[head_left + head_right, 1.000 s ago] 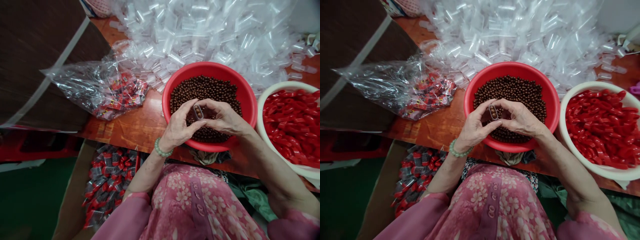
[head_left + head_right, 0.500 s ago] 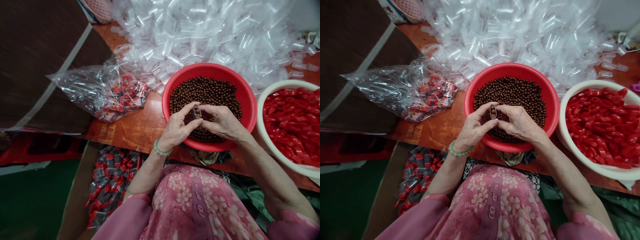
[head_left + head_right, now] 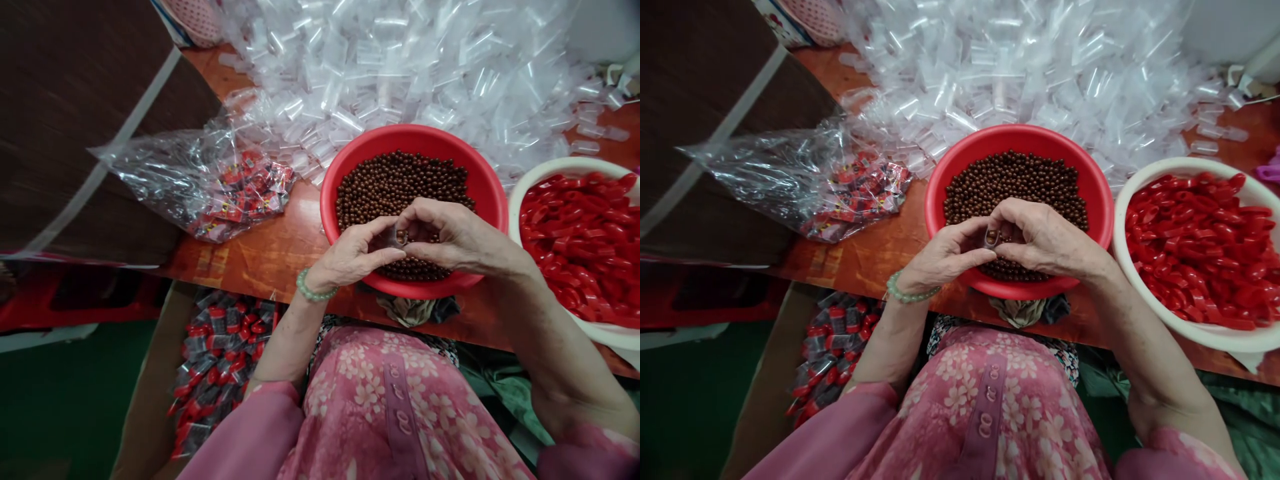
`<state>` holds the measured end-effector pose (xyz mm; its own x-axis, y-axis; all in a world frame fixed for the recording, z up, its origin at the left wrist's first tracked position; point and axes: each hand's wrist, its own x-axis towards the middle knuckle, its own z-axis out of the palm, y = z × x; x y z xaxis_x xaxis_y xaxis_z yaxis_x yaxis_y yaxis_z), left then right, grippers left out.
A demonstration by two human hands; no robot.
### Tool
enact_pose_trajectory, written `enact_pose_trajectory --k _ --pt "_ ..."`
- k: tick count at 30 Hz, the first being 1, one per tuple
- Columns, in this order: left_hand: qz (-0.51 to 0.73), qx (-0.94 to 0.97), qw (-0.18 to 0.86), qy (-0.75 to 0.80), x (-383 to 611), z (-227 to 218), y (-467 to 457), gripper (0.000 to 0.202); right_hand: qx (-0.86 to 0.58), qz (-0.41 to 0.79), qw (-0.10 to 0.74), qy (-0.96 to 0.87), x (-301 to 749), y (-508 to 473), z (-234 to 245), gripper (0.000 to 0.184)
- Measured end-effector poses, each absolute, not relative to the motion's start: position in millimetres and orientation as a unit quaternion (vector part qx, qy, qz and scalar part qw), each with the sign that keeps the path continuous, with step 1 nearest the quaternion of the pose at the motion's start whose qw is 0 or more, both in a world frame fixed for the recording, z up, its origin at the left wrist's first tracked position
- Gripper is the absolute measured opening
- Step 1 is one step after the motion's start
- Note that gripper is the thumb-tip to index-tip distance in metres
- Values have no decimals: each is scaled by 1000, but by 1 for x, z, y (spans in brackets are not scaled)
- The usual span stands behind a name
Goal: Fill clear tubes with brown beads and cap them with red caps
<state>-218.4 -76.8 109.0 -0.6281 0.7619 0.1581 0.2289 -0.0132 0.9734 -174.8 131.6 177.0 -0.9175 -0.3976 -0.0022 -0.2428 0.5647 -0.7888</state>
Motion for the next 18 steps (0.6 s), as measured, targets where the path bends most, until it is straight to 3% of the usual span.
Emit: enact_pose_trajectory --k 7,12,18 --pt "480 372 105 788 -212 108 -69 41 -148 -433 186 869 -181 139 171 15" --pt "408 370 104 828 -211 111 -66 33 -104 -603 295 734 -189 149 146 32" --pt "373 360 90 850 -207 109 -62 22 -91 -654 302 687 -190 150 134 34"
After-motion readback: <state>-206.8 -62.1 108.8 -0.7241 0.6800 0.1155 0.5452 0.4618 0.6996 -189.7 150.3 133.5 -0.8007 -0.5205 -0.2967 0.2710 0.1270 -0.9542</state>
